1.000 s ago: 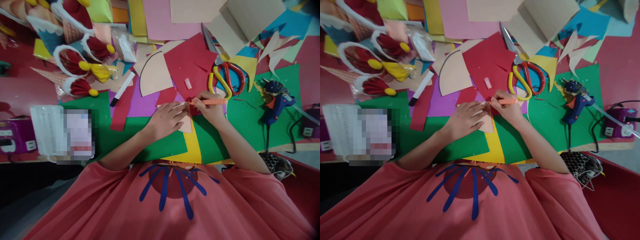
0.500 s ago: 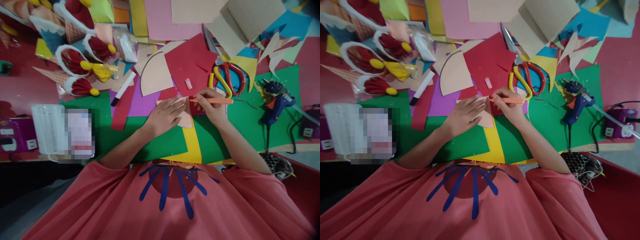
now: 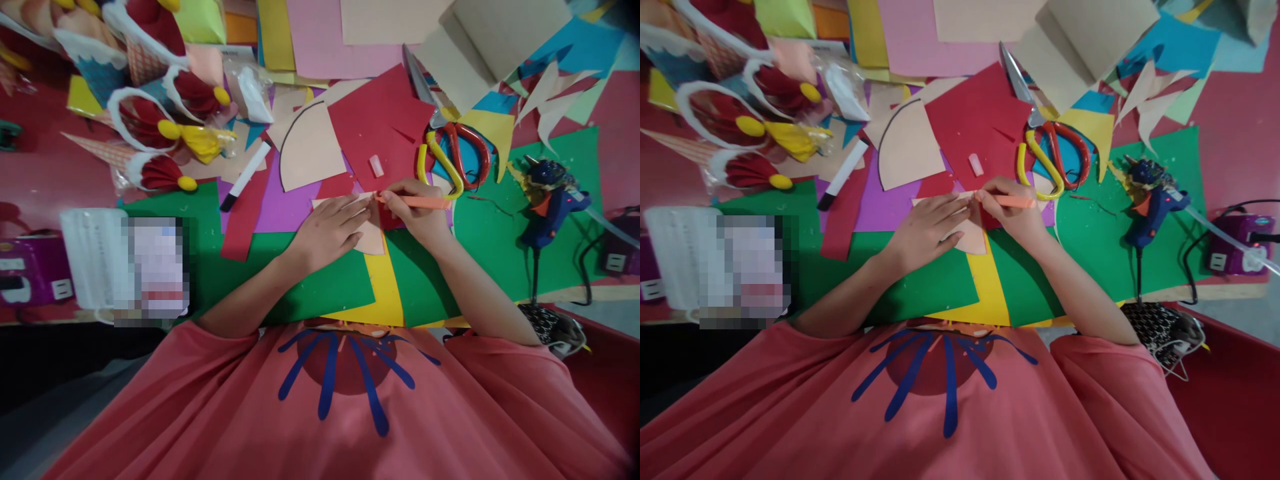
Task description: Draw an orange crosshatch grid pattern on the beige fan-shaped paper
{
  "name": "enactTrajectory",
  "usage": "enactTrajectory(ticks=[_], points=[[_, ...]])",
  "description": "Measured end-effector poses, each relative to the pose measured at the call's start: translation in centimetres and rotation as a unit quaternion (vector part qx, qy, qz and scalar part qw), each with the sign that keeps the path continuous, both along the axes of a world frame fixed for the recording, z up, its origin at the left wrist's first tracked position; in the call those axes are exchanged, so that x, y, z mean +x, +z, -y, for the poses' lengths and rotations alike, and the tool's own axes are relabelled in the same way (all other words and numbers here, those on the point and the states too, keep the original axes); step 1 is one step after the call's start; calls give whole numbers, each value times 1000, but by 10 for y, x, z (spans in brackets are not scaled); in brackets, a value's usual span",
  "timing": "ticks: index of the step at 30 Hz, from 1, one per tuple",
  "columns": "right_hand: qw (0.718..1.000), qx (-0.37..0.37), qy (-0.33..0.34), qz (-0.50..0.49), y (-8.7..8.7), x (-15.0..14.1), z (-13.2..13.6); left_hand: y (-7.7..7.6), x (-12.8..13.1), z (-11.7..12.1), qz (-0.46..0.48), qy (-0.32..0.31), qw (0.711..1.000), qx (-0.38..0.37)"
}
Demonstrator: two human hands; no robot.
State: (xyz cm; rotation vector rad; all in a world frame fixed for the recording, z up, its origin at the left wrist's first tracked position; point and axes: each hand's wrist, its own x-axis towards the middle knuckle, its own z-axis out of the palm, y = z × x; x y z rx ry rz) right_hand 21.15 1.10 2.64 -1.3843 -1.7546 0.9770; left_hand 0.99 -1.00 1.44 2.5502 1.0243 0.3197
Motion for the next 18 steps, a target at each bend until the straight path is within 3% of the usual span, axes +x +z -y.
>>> enactTrajectory(ticks=[18], points=[[1000, -16, 12, -24, 1, 0, 1, 1, -1, -1, -7, -10, 1000, -5]])
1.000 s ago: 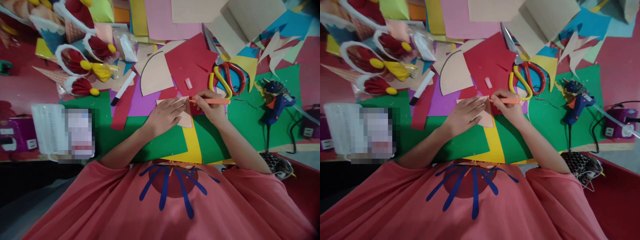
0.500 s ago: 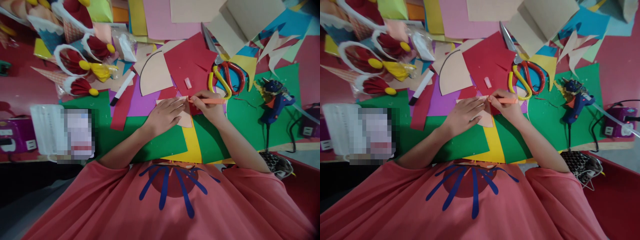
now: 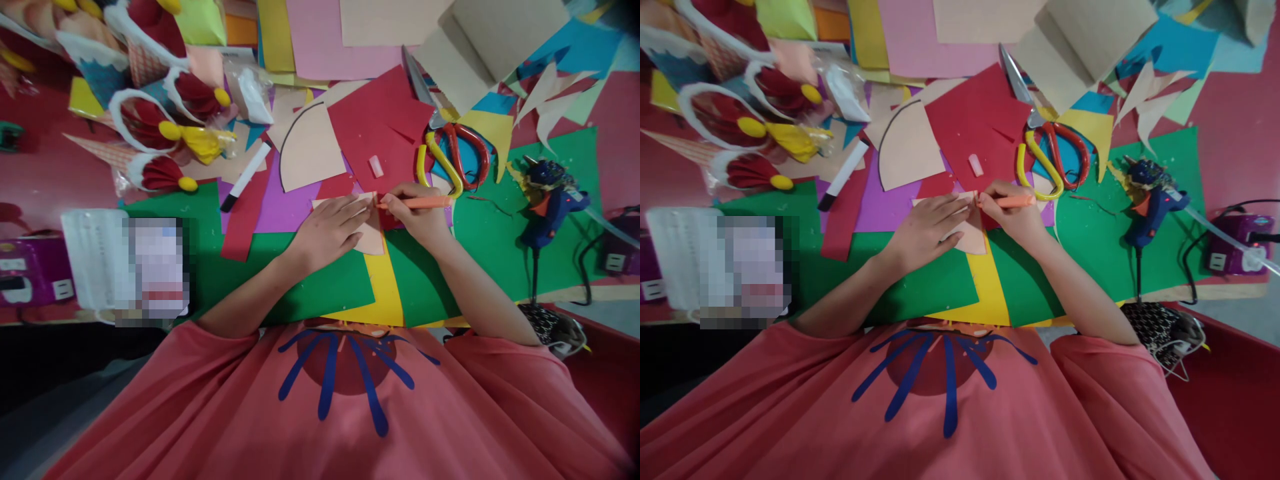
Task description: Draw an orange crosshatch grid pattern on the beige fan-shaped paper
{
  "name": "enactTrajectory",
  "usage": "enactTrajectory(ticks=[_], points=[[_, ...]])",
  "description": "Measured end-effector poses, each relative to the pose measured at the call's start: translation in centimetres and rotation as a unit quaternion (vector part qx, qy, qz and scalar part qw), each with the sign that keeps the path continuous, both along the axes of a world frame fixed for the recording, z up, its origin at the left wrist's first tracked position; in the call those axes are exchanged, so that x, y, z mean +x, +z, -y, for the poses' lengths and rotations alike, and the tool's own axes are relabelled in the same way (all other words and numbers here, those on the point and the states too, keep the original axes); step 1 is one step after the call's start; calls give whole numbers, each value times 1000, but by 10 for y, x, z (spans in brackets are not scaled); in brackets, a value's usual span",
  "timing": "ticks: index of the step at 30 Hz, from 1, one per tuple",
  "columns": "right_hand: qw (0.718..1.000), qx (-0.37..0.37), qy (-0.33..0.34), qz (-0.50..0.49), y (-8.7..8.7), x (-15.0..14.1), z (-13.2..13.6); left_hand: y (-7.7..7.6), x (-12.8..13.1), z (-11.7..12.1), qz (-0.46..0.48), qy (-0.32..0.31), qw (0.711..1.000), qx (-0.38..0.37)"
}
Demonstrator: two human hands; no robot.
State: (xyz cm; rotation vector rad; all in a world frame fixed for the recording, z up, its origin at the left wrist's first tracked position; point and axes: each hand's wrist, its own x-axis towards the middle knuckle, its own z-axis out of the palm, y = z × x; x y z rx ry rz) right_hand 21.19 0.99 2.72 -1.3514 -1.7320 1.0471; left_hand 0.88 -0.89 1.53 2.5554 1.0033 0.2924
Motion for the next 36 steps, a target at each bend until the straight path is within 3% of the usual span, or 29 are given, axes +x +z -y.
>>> enactTrajectory(ticks=[10, 22, 29, 36], points=[[999, -15, -16, -42, 1, 3, 5, -3, -1, 0, 1, 12, 1000, 9], [999, -18, -30, -1, -1, 1, 6, -6, -1, 0, 6, 28, 1000, 12], [1000, -13, -13, 11, 0, 0, 5, -4, 0, 0, 8, 27, 1000, -11], [1000, -24, 4, 1, 1, 1, 4, -4, 0, 0, 0, 28, 1000, 11]])
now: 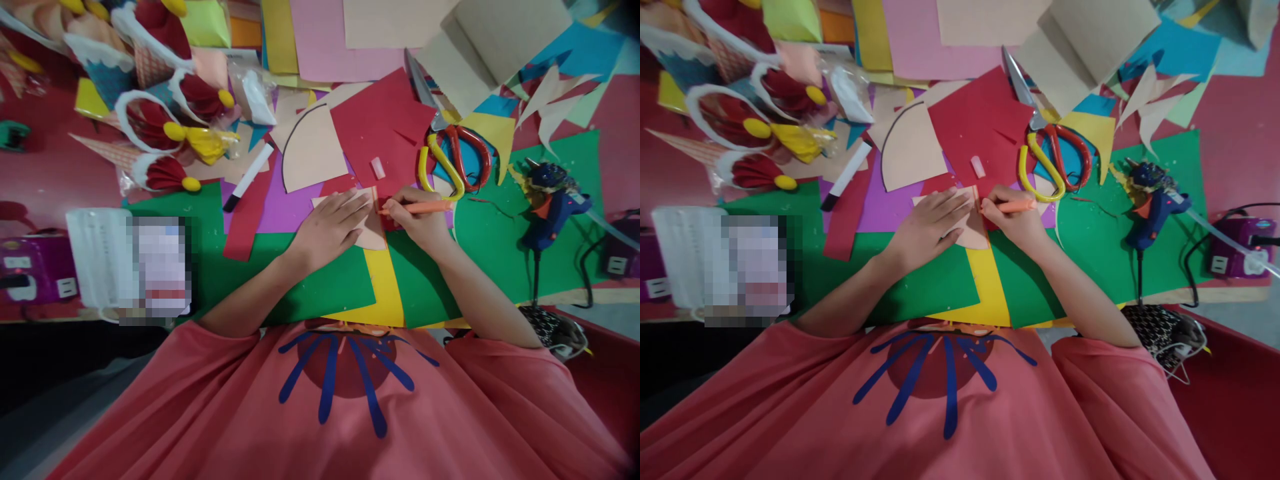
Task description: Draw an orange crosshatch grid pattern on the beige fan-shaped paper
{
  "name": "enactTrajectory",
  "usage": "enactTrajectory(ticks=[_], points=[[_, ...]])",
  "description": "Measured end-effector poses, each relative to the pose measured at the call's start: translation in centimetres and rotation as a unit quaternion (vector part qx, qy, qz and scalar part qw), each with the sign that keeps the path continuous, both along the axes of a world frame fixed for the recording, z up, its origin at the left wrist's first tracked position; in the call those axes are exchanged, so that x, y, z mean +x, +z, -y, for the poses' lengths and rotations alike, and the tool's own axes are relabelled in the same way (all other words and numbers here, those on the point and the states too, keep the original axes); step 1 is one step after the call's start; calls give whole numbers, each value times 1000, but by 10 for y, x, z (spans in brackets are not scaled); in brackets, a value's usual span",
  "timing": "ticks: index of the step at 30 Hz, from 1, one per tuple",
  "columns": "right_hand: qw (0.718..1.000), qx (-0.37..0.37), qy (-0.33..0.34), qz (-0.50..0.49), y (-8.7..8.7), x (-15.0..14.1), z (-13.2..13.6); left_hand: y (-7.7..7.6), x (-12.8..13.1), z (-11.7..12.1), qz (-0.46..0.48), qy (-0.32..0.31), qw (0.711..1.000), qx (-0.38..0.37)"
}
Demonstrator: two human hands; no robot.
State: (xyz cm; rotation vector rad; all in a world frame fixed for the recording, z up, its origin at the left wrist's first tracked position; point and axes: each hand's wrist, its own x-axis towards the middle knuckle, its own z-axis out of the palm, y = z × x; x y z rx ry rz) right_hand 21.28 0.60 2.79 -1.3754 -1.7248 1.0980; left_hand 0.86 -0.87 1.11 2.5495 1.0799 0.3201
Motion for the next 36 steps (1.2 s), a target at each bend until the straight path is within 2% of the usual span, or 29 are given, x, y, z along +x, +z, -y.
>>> enactTrajectory(ticks=[4, 9, 13, 19, 26, 36], points=[[1000, -22, -2, -11, 0, -1, -1, 1, 0, 0, -3, 1, 1000, -5], [995, -57, -27, -74, -1, -1, 1, 0, -1, -1, -1, -2, 1000, -3], [995, -30, -54, -84, -3, 2, 5, -2, -3, -3, -2, 6, 1000, -7], [1000, -7, -8, -25, -1, 0, 3, -5, -5, -4, 9, 10, 1000, -10], [1000, 1, 0, -2, 0, -1, 3, -3, -4, -5, 1, 4, 1000, -8], [999, -44, 15, -15, 1, -2, 2, -3, -4, -4, 10, 3, 1000, -13]])
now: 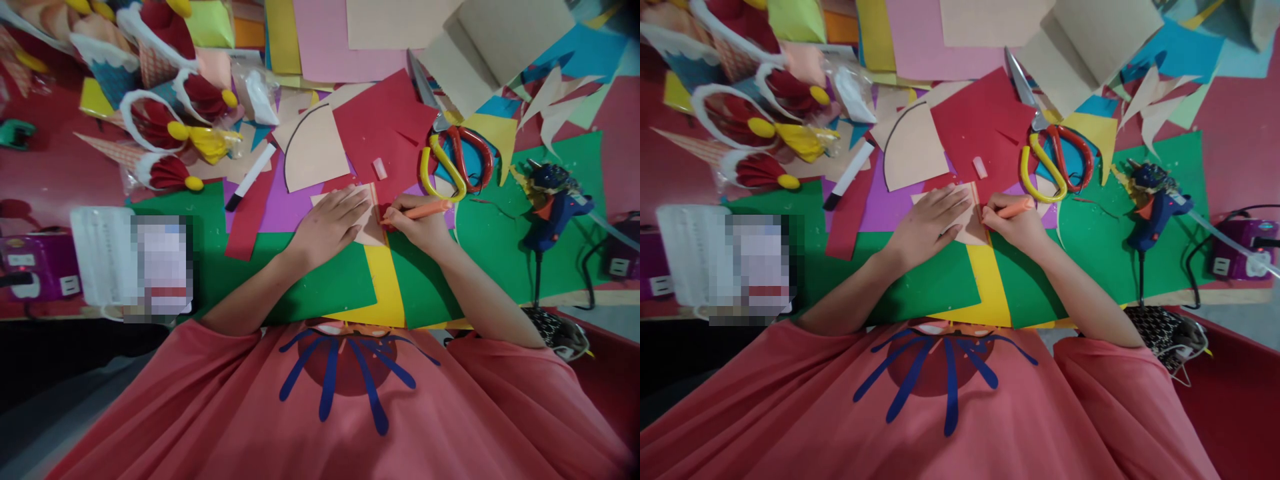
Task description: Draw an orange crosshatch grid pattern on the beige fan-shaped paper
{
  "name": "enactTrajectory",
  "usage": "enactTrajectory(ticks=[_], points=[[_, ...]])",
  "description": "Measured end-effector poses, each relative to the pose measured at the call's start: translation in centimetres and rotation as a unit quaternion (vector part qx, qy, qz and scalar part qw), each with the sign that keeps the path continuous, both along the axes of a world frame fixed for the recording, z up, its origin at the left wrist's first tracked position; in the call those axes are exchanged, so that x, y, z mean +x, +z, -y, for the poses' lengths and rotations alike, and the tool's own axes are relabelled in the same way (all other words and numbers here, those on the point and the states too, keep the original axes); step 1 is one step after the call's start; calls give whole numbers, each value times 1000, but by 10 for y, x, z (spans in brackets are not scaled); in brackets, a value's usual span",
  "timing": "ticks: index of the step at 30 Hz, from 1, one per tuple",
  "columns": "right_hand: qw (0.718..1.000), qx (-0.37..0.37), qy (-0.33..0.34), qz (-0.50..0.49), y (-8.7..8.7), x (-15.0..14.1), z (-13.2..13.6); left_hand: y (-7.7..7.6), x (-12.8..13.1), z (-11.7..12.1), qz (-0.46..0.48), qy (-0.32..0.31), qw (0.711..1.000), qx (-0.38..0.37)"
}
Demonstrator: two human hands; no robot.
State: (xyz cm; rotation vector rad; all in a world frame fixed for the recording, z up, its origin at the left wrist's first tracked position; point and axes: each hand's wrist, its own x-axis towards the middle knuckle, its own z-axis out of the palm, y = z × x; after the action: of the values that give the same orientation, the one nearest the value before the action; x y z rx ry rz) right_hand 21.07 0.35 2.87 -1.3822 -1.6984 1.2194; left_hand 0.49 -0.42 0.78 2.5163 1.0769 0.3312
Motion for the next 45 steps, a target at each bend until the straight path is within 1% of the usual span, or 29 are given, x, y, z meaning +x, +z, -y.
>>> enactTrajectory(ticks=[2, 4, 7, 8, 14, 23, 29, 33, 36, 39, 42, 45], points=[[1000, -8, 1, -27, 1, 1, 0, 0, 0, 0, -4, 4, 1000, 4], [999, -6, -14, -50, 2, 2, 1, 1, 0, 1, -9, 9, 1000, 4], [997, 16, -53, -50, 3, 5, 3, 2, -2, 1, -9, 16, 1000, 5], [997, 24, -57, -46, 3, 5, 4, 2, -2, 1, -9, 20, 1000, 6], [999, 47, -5, -11, 1, 5, 7, 2, -2, 0, -18, 39, 999, 14], [998, 54, 3, 24, -4, 2, 6, 0, -1, 0, -30, 35, 999, 28], [998, 39, 20, 34, -1, 0, 5, 0, -1, -1, -23, 32, 999, 15], [999, 13, 24, 22, 2, -2, 5, 0, -1, -1, -25, 31, 999, 28], [1000, -9, 26, -11, 3, 0, 5, 0, -1, 0, -26, 32, 999, 35], [999, 8, 5, -37, 4, 3, 7, 0, -1, 0, -22, 33, 999, 25], [999, 45, -21, -21, 4, 5, 9, -1, -1, -1, -18, 35, 999, 17], [1000, 21, -10, -11, 4, 3, 9, -2, -1, -1, -18, 40, 999, 23]])
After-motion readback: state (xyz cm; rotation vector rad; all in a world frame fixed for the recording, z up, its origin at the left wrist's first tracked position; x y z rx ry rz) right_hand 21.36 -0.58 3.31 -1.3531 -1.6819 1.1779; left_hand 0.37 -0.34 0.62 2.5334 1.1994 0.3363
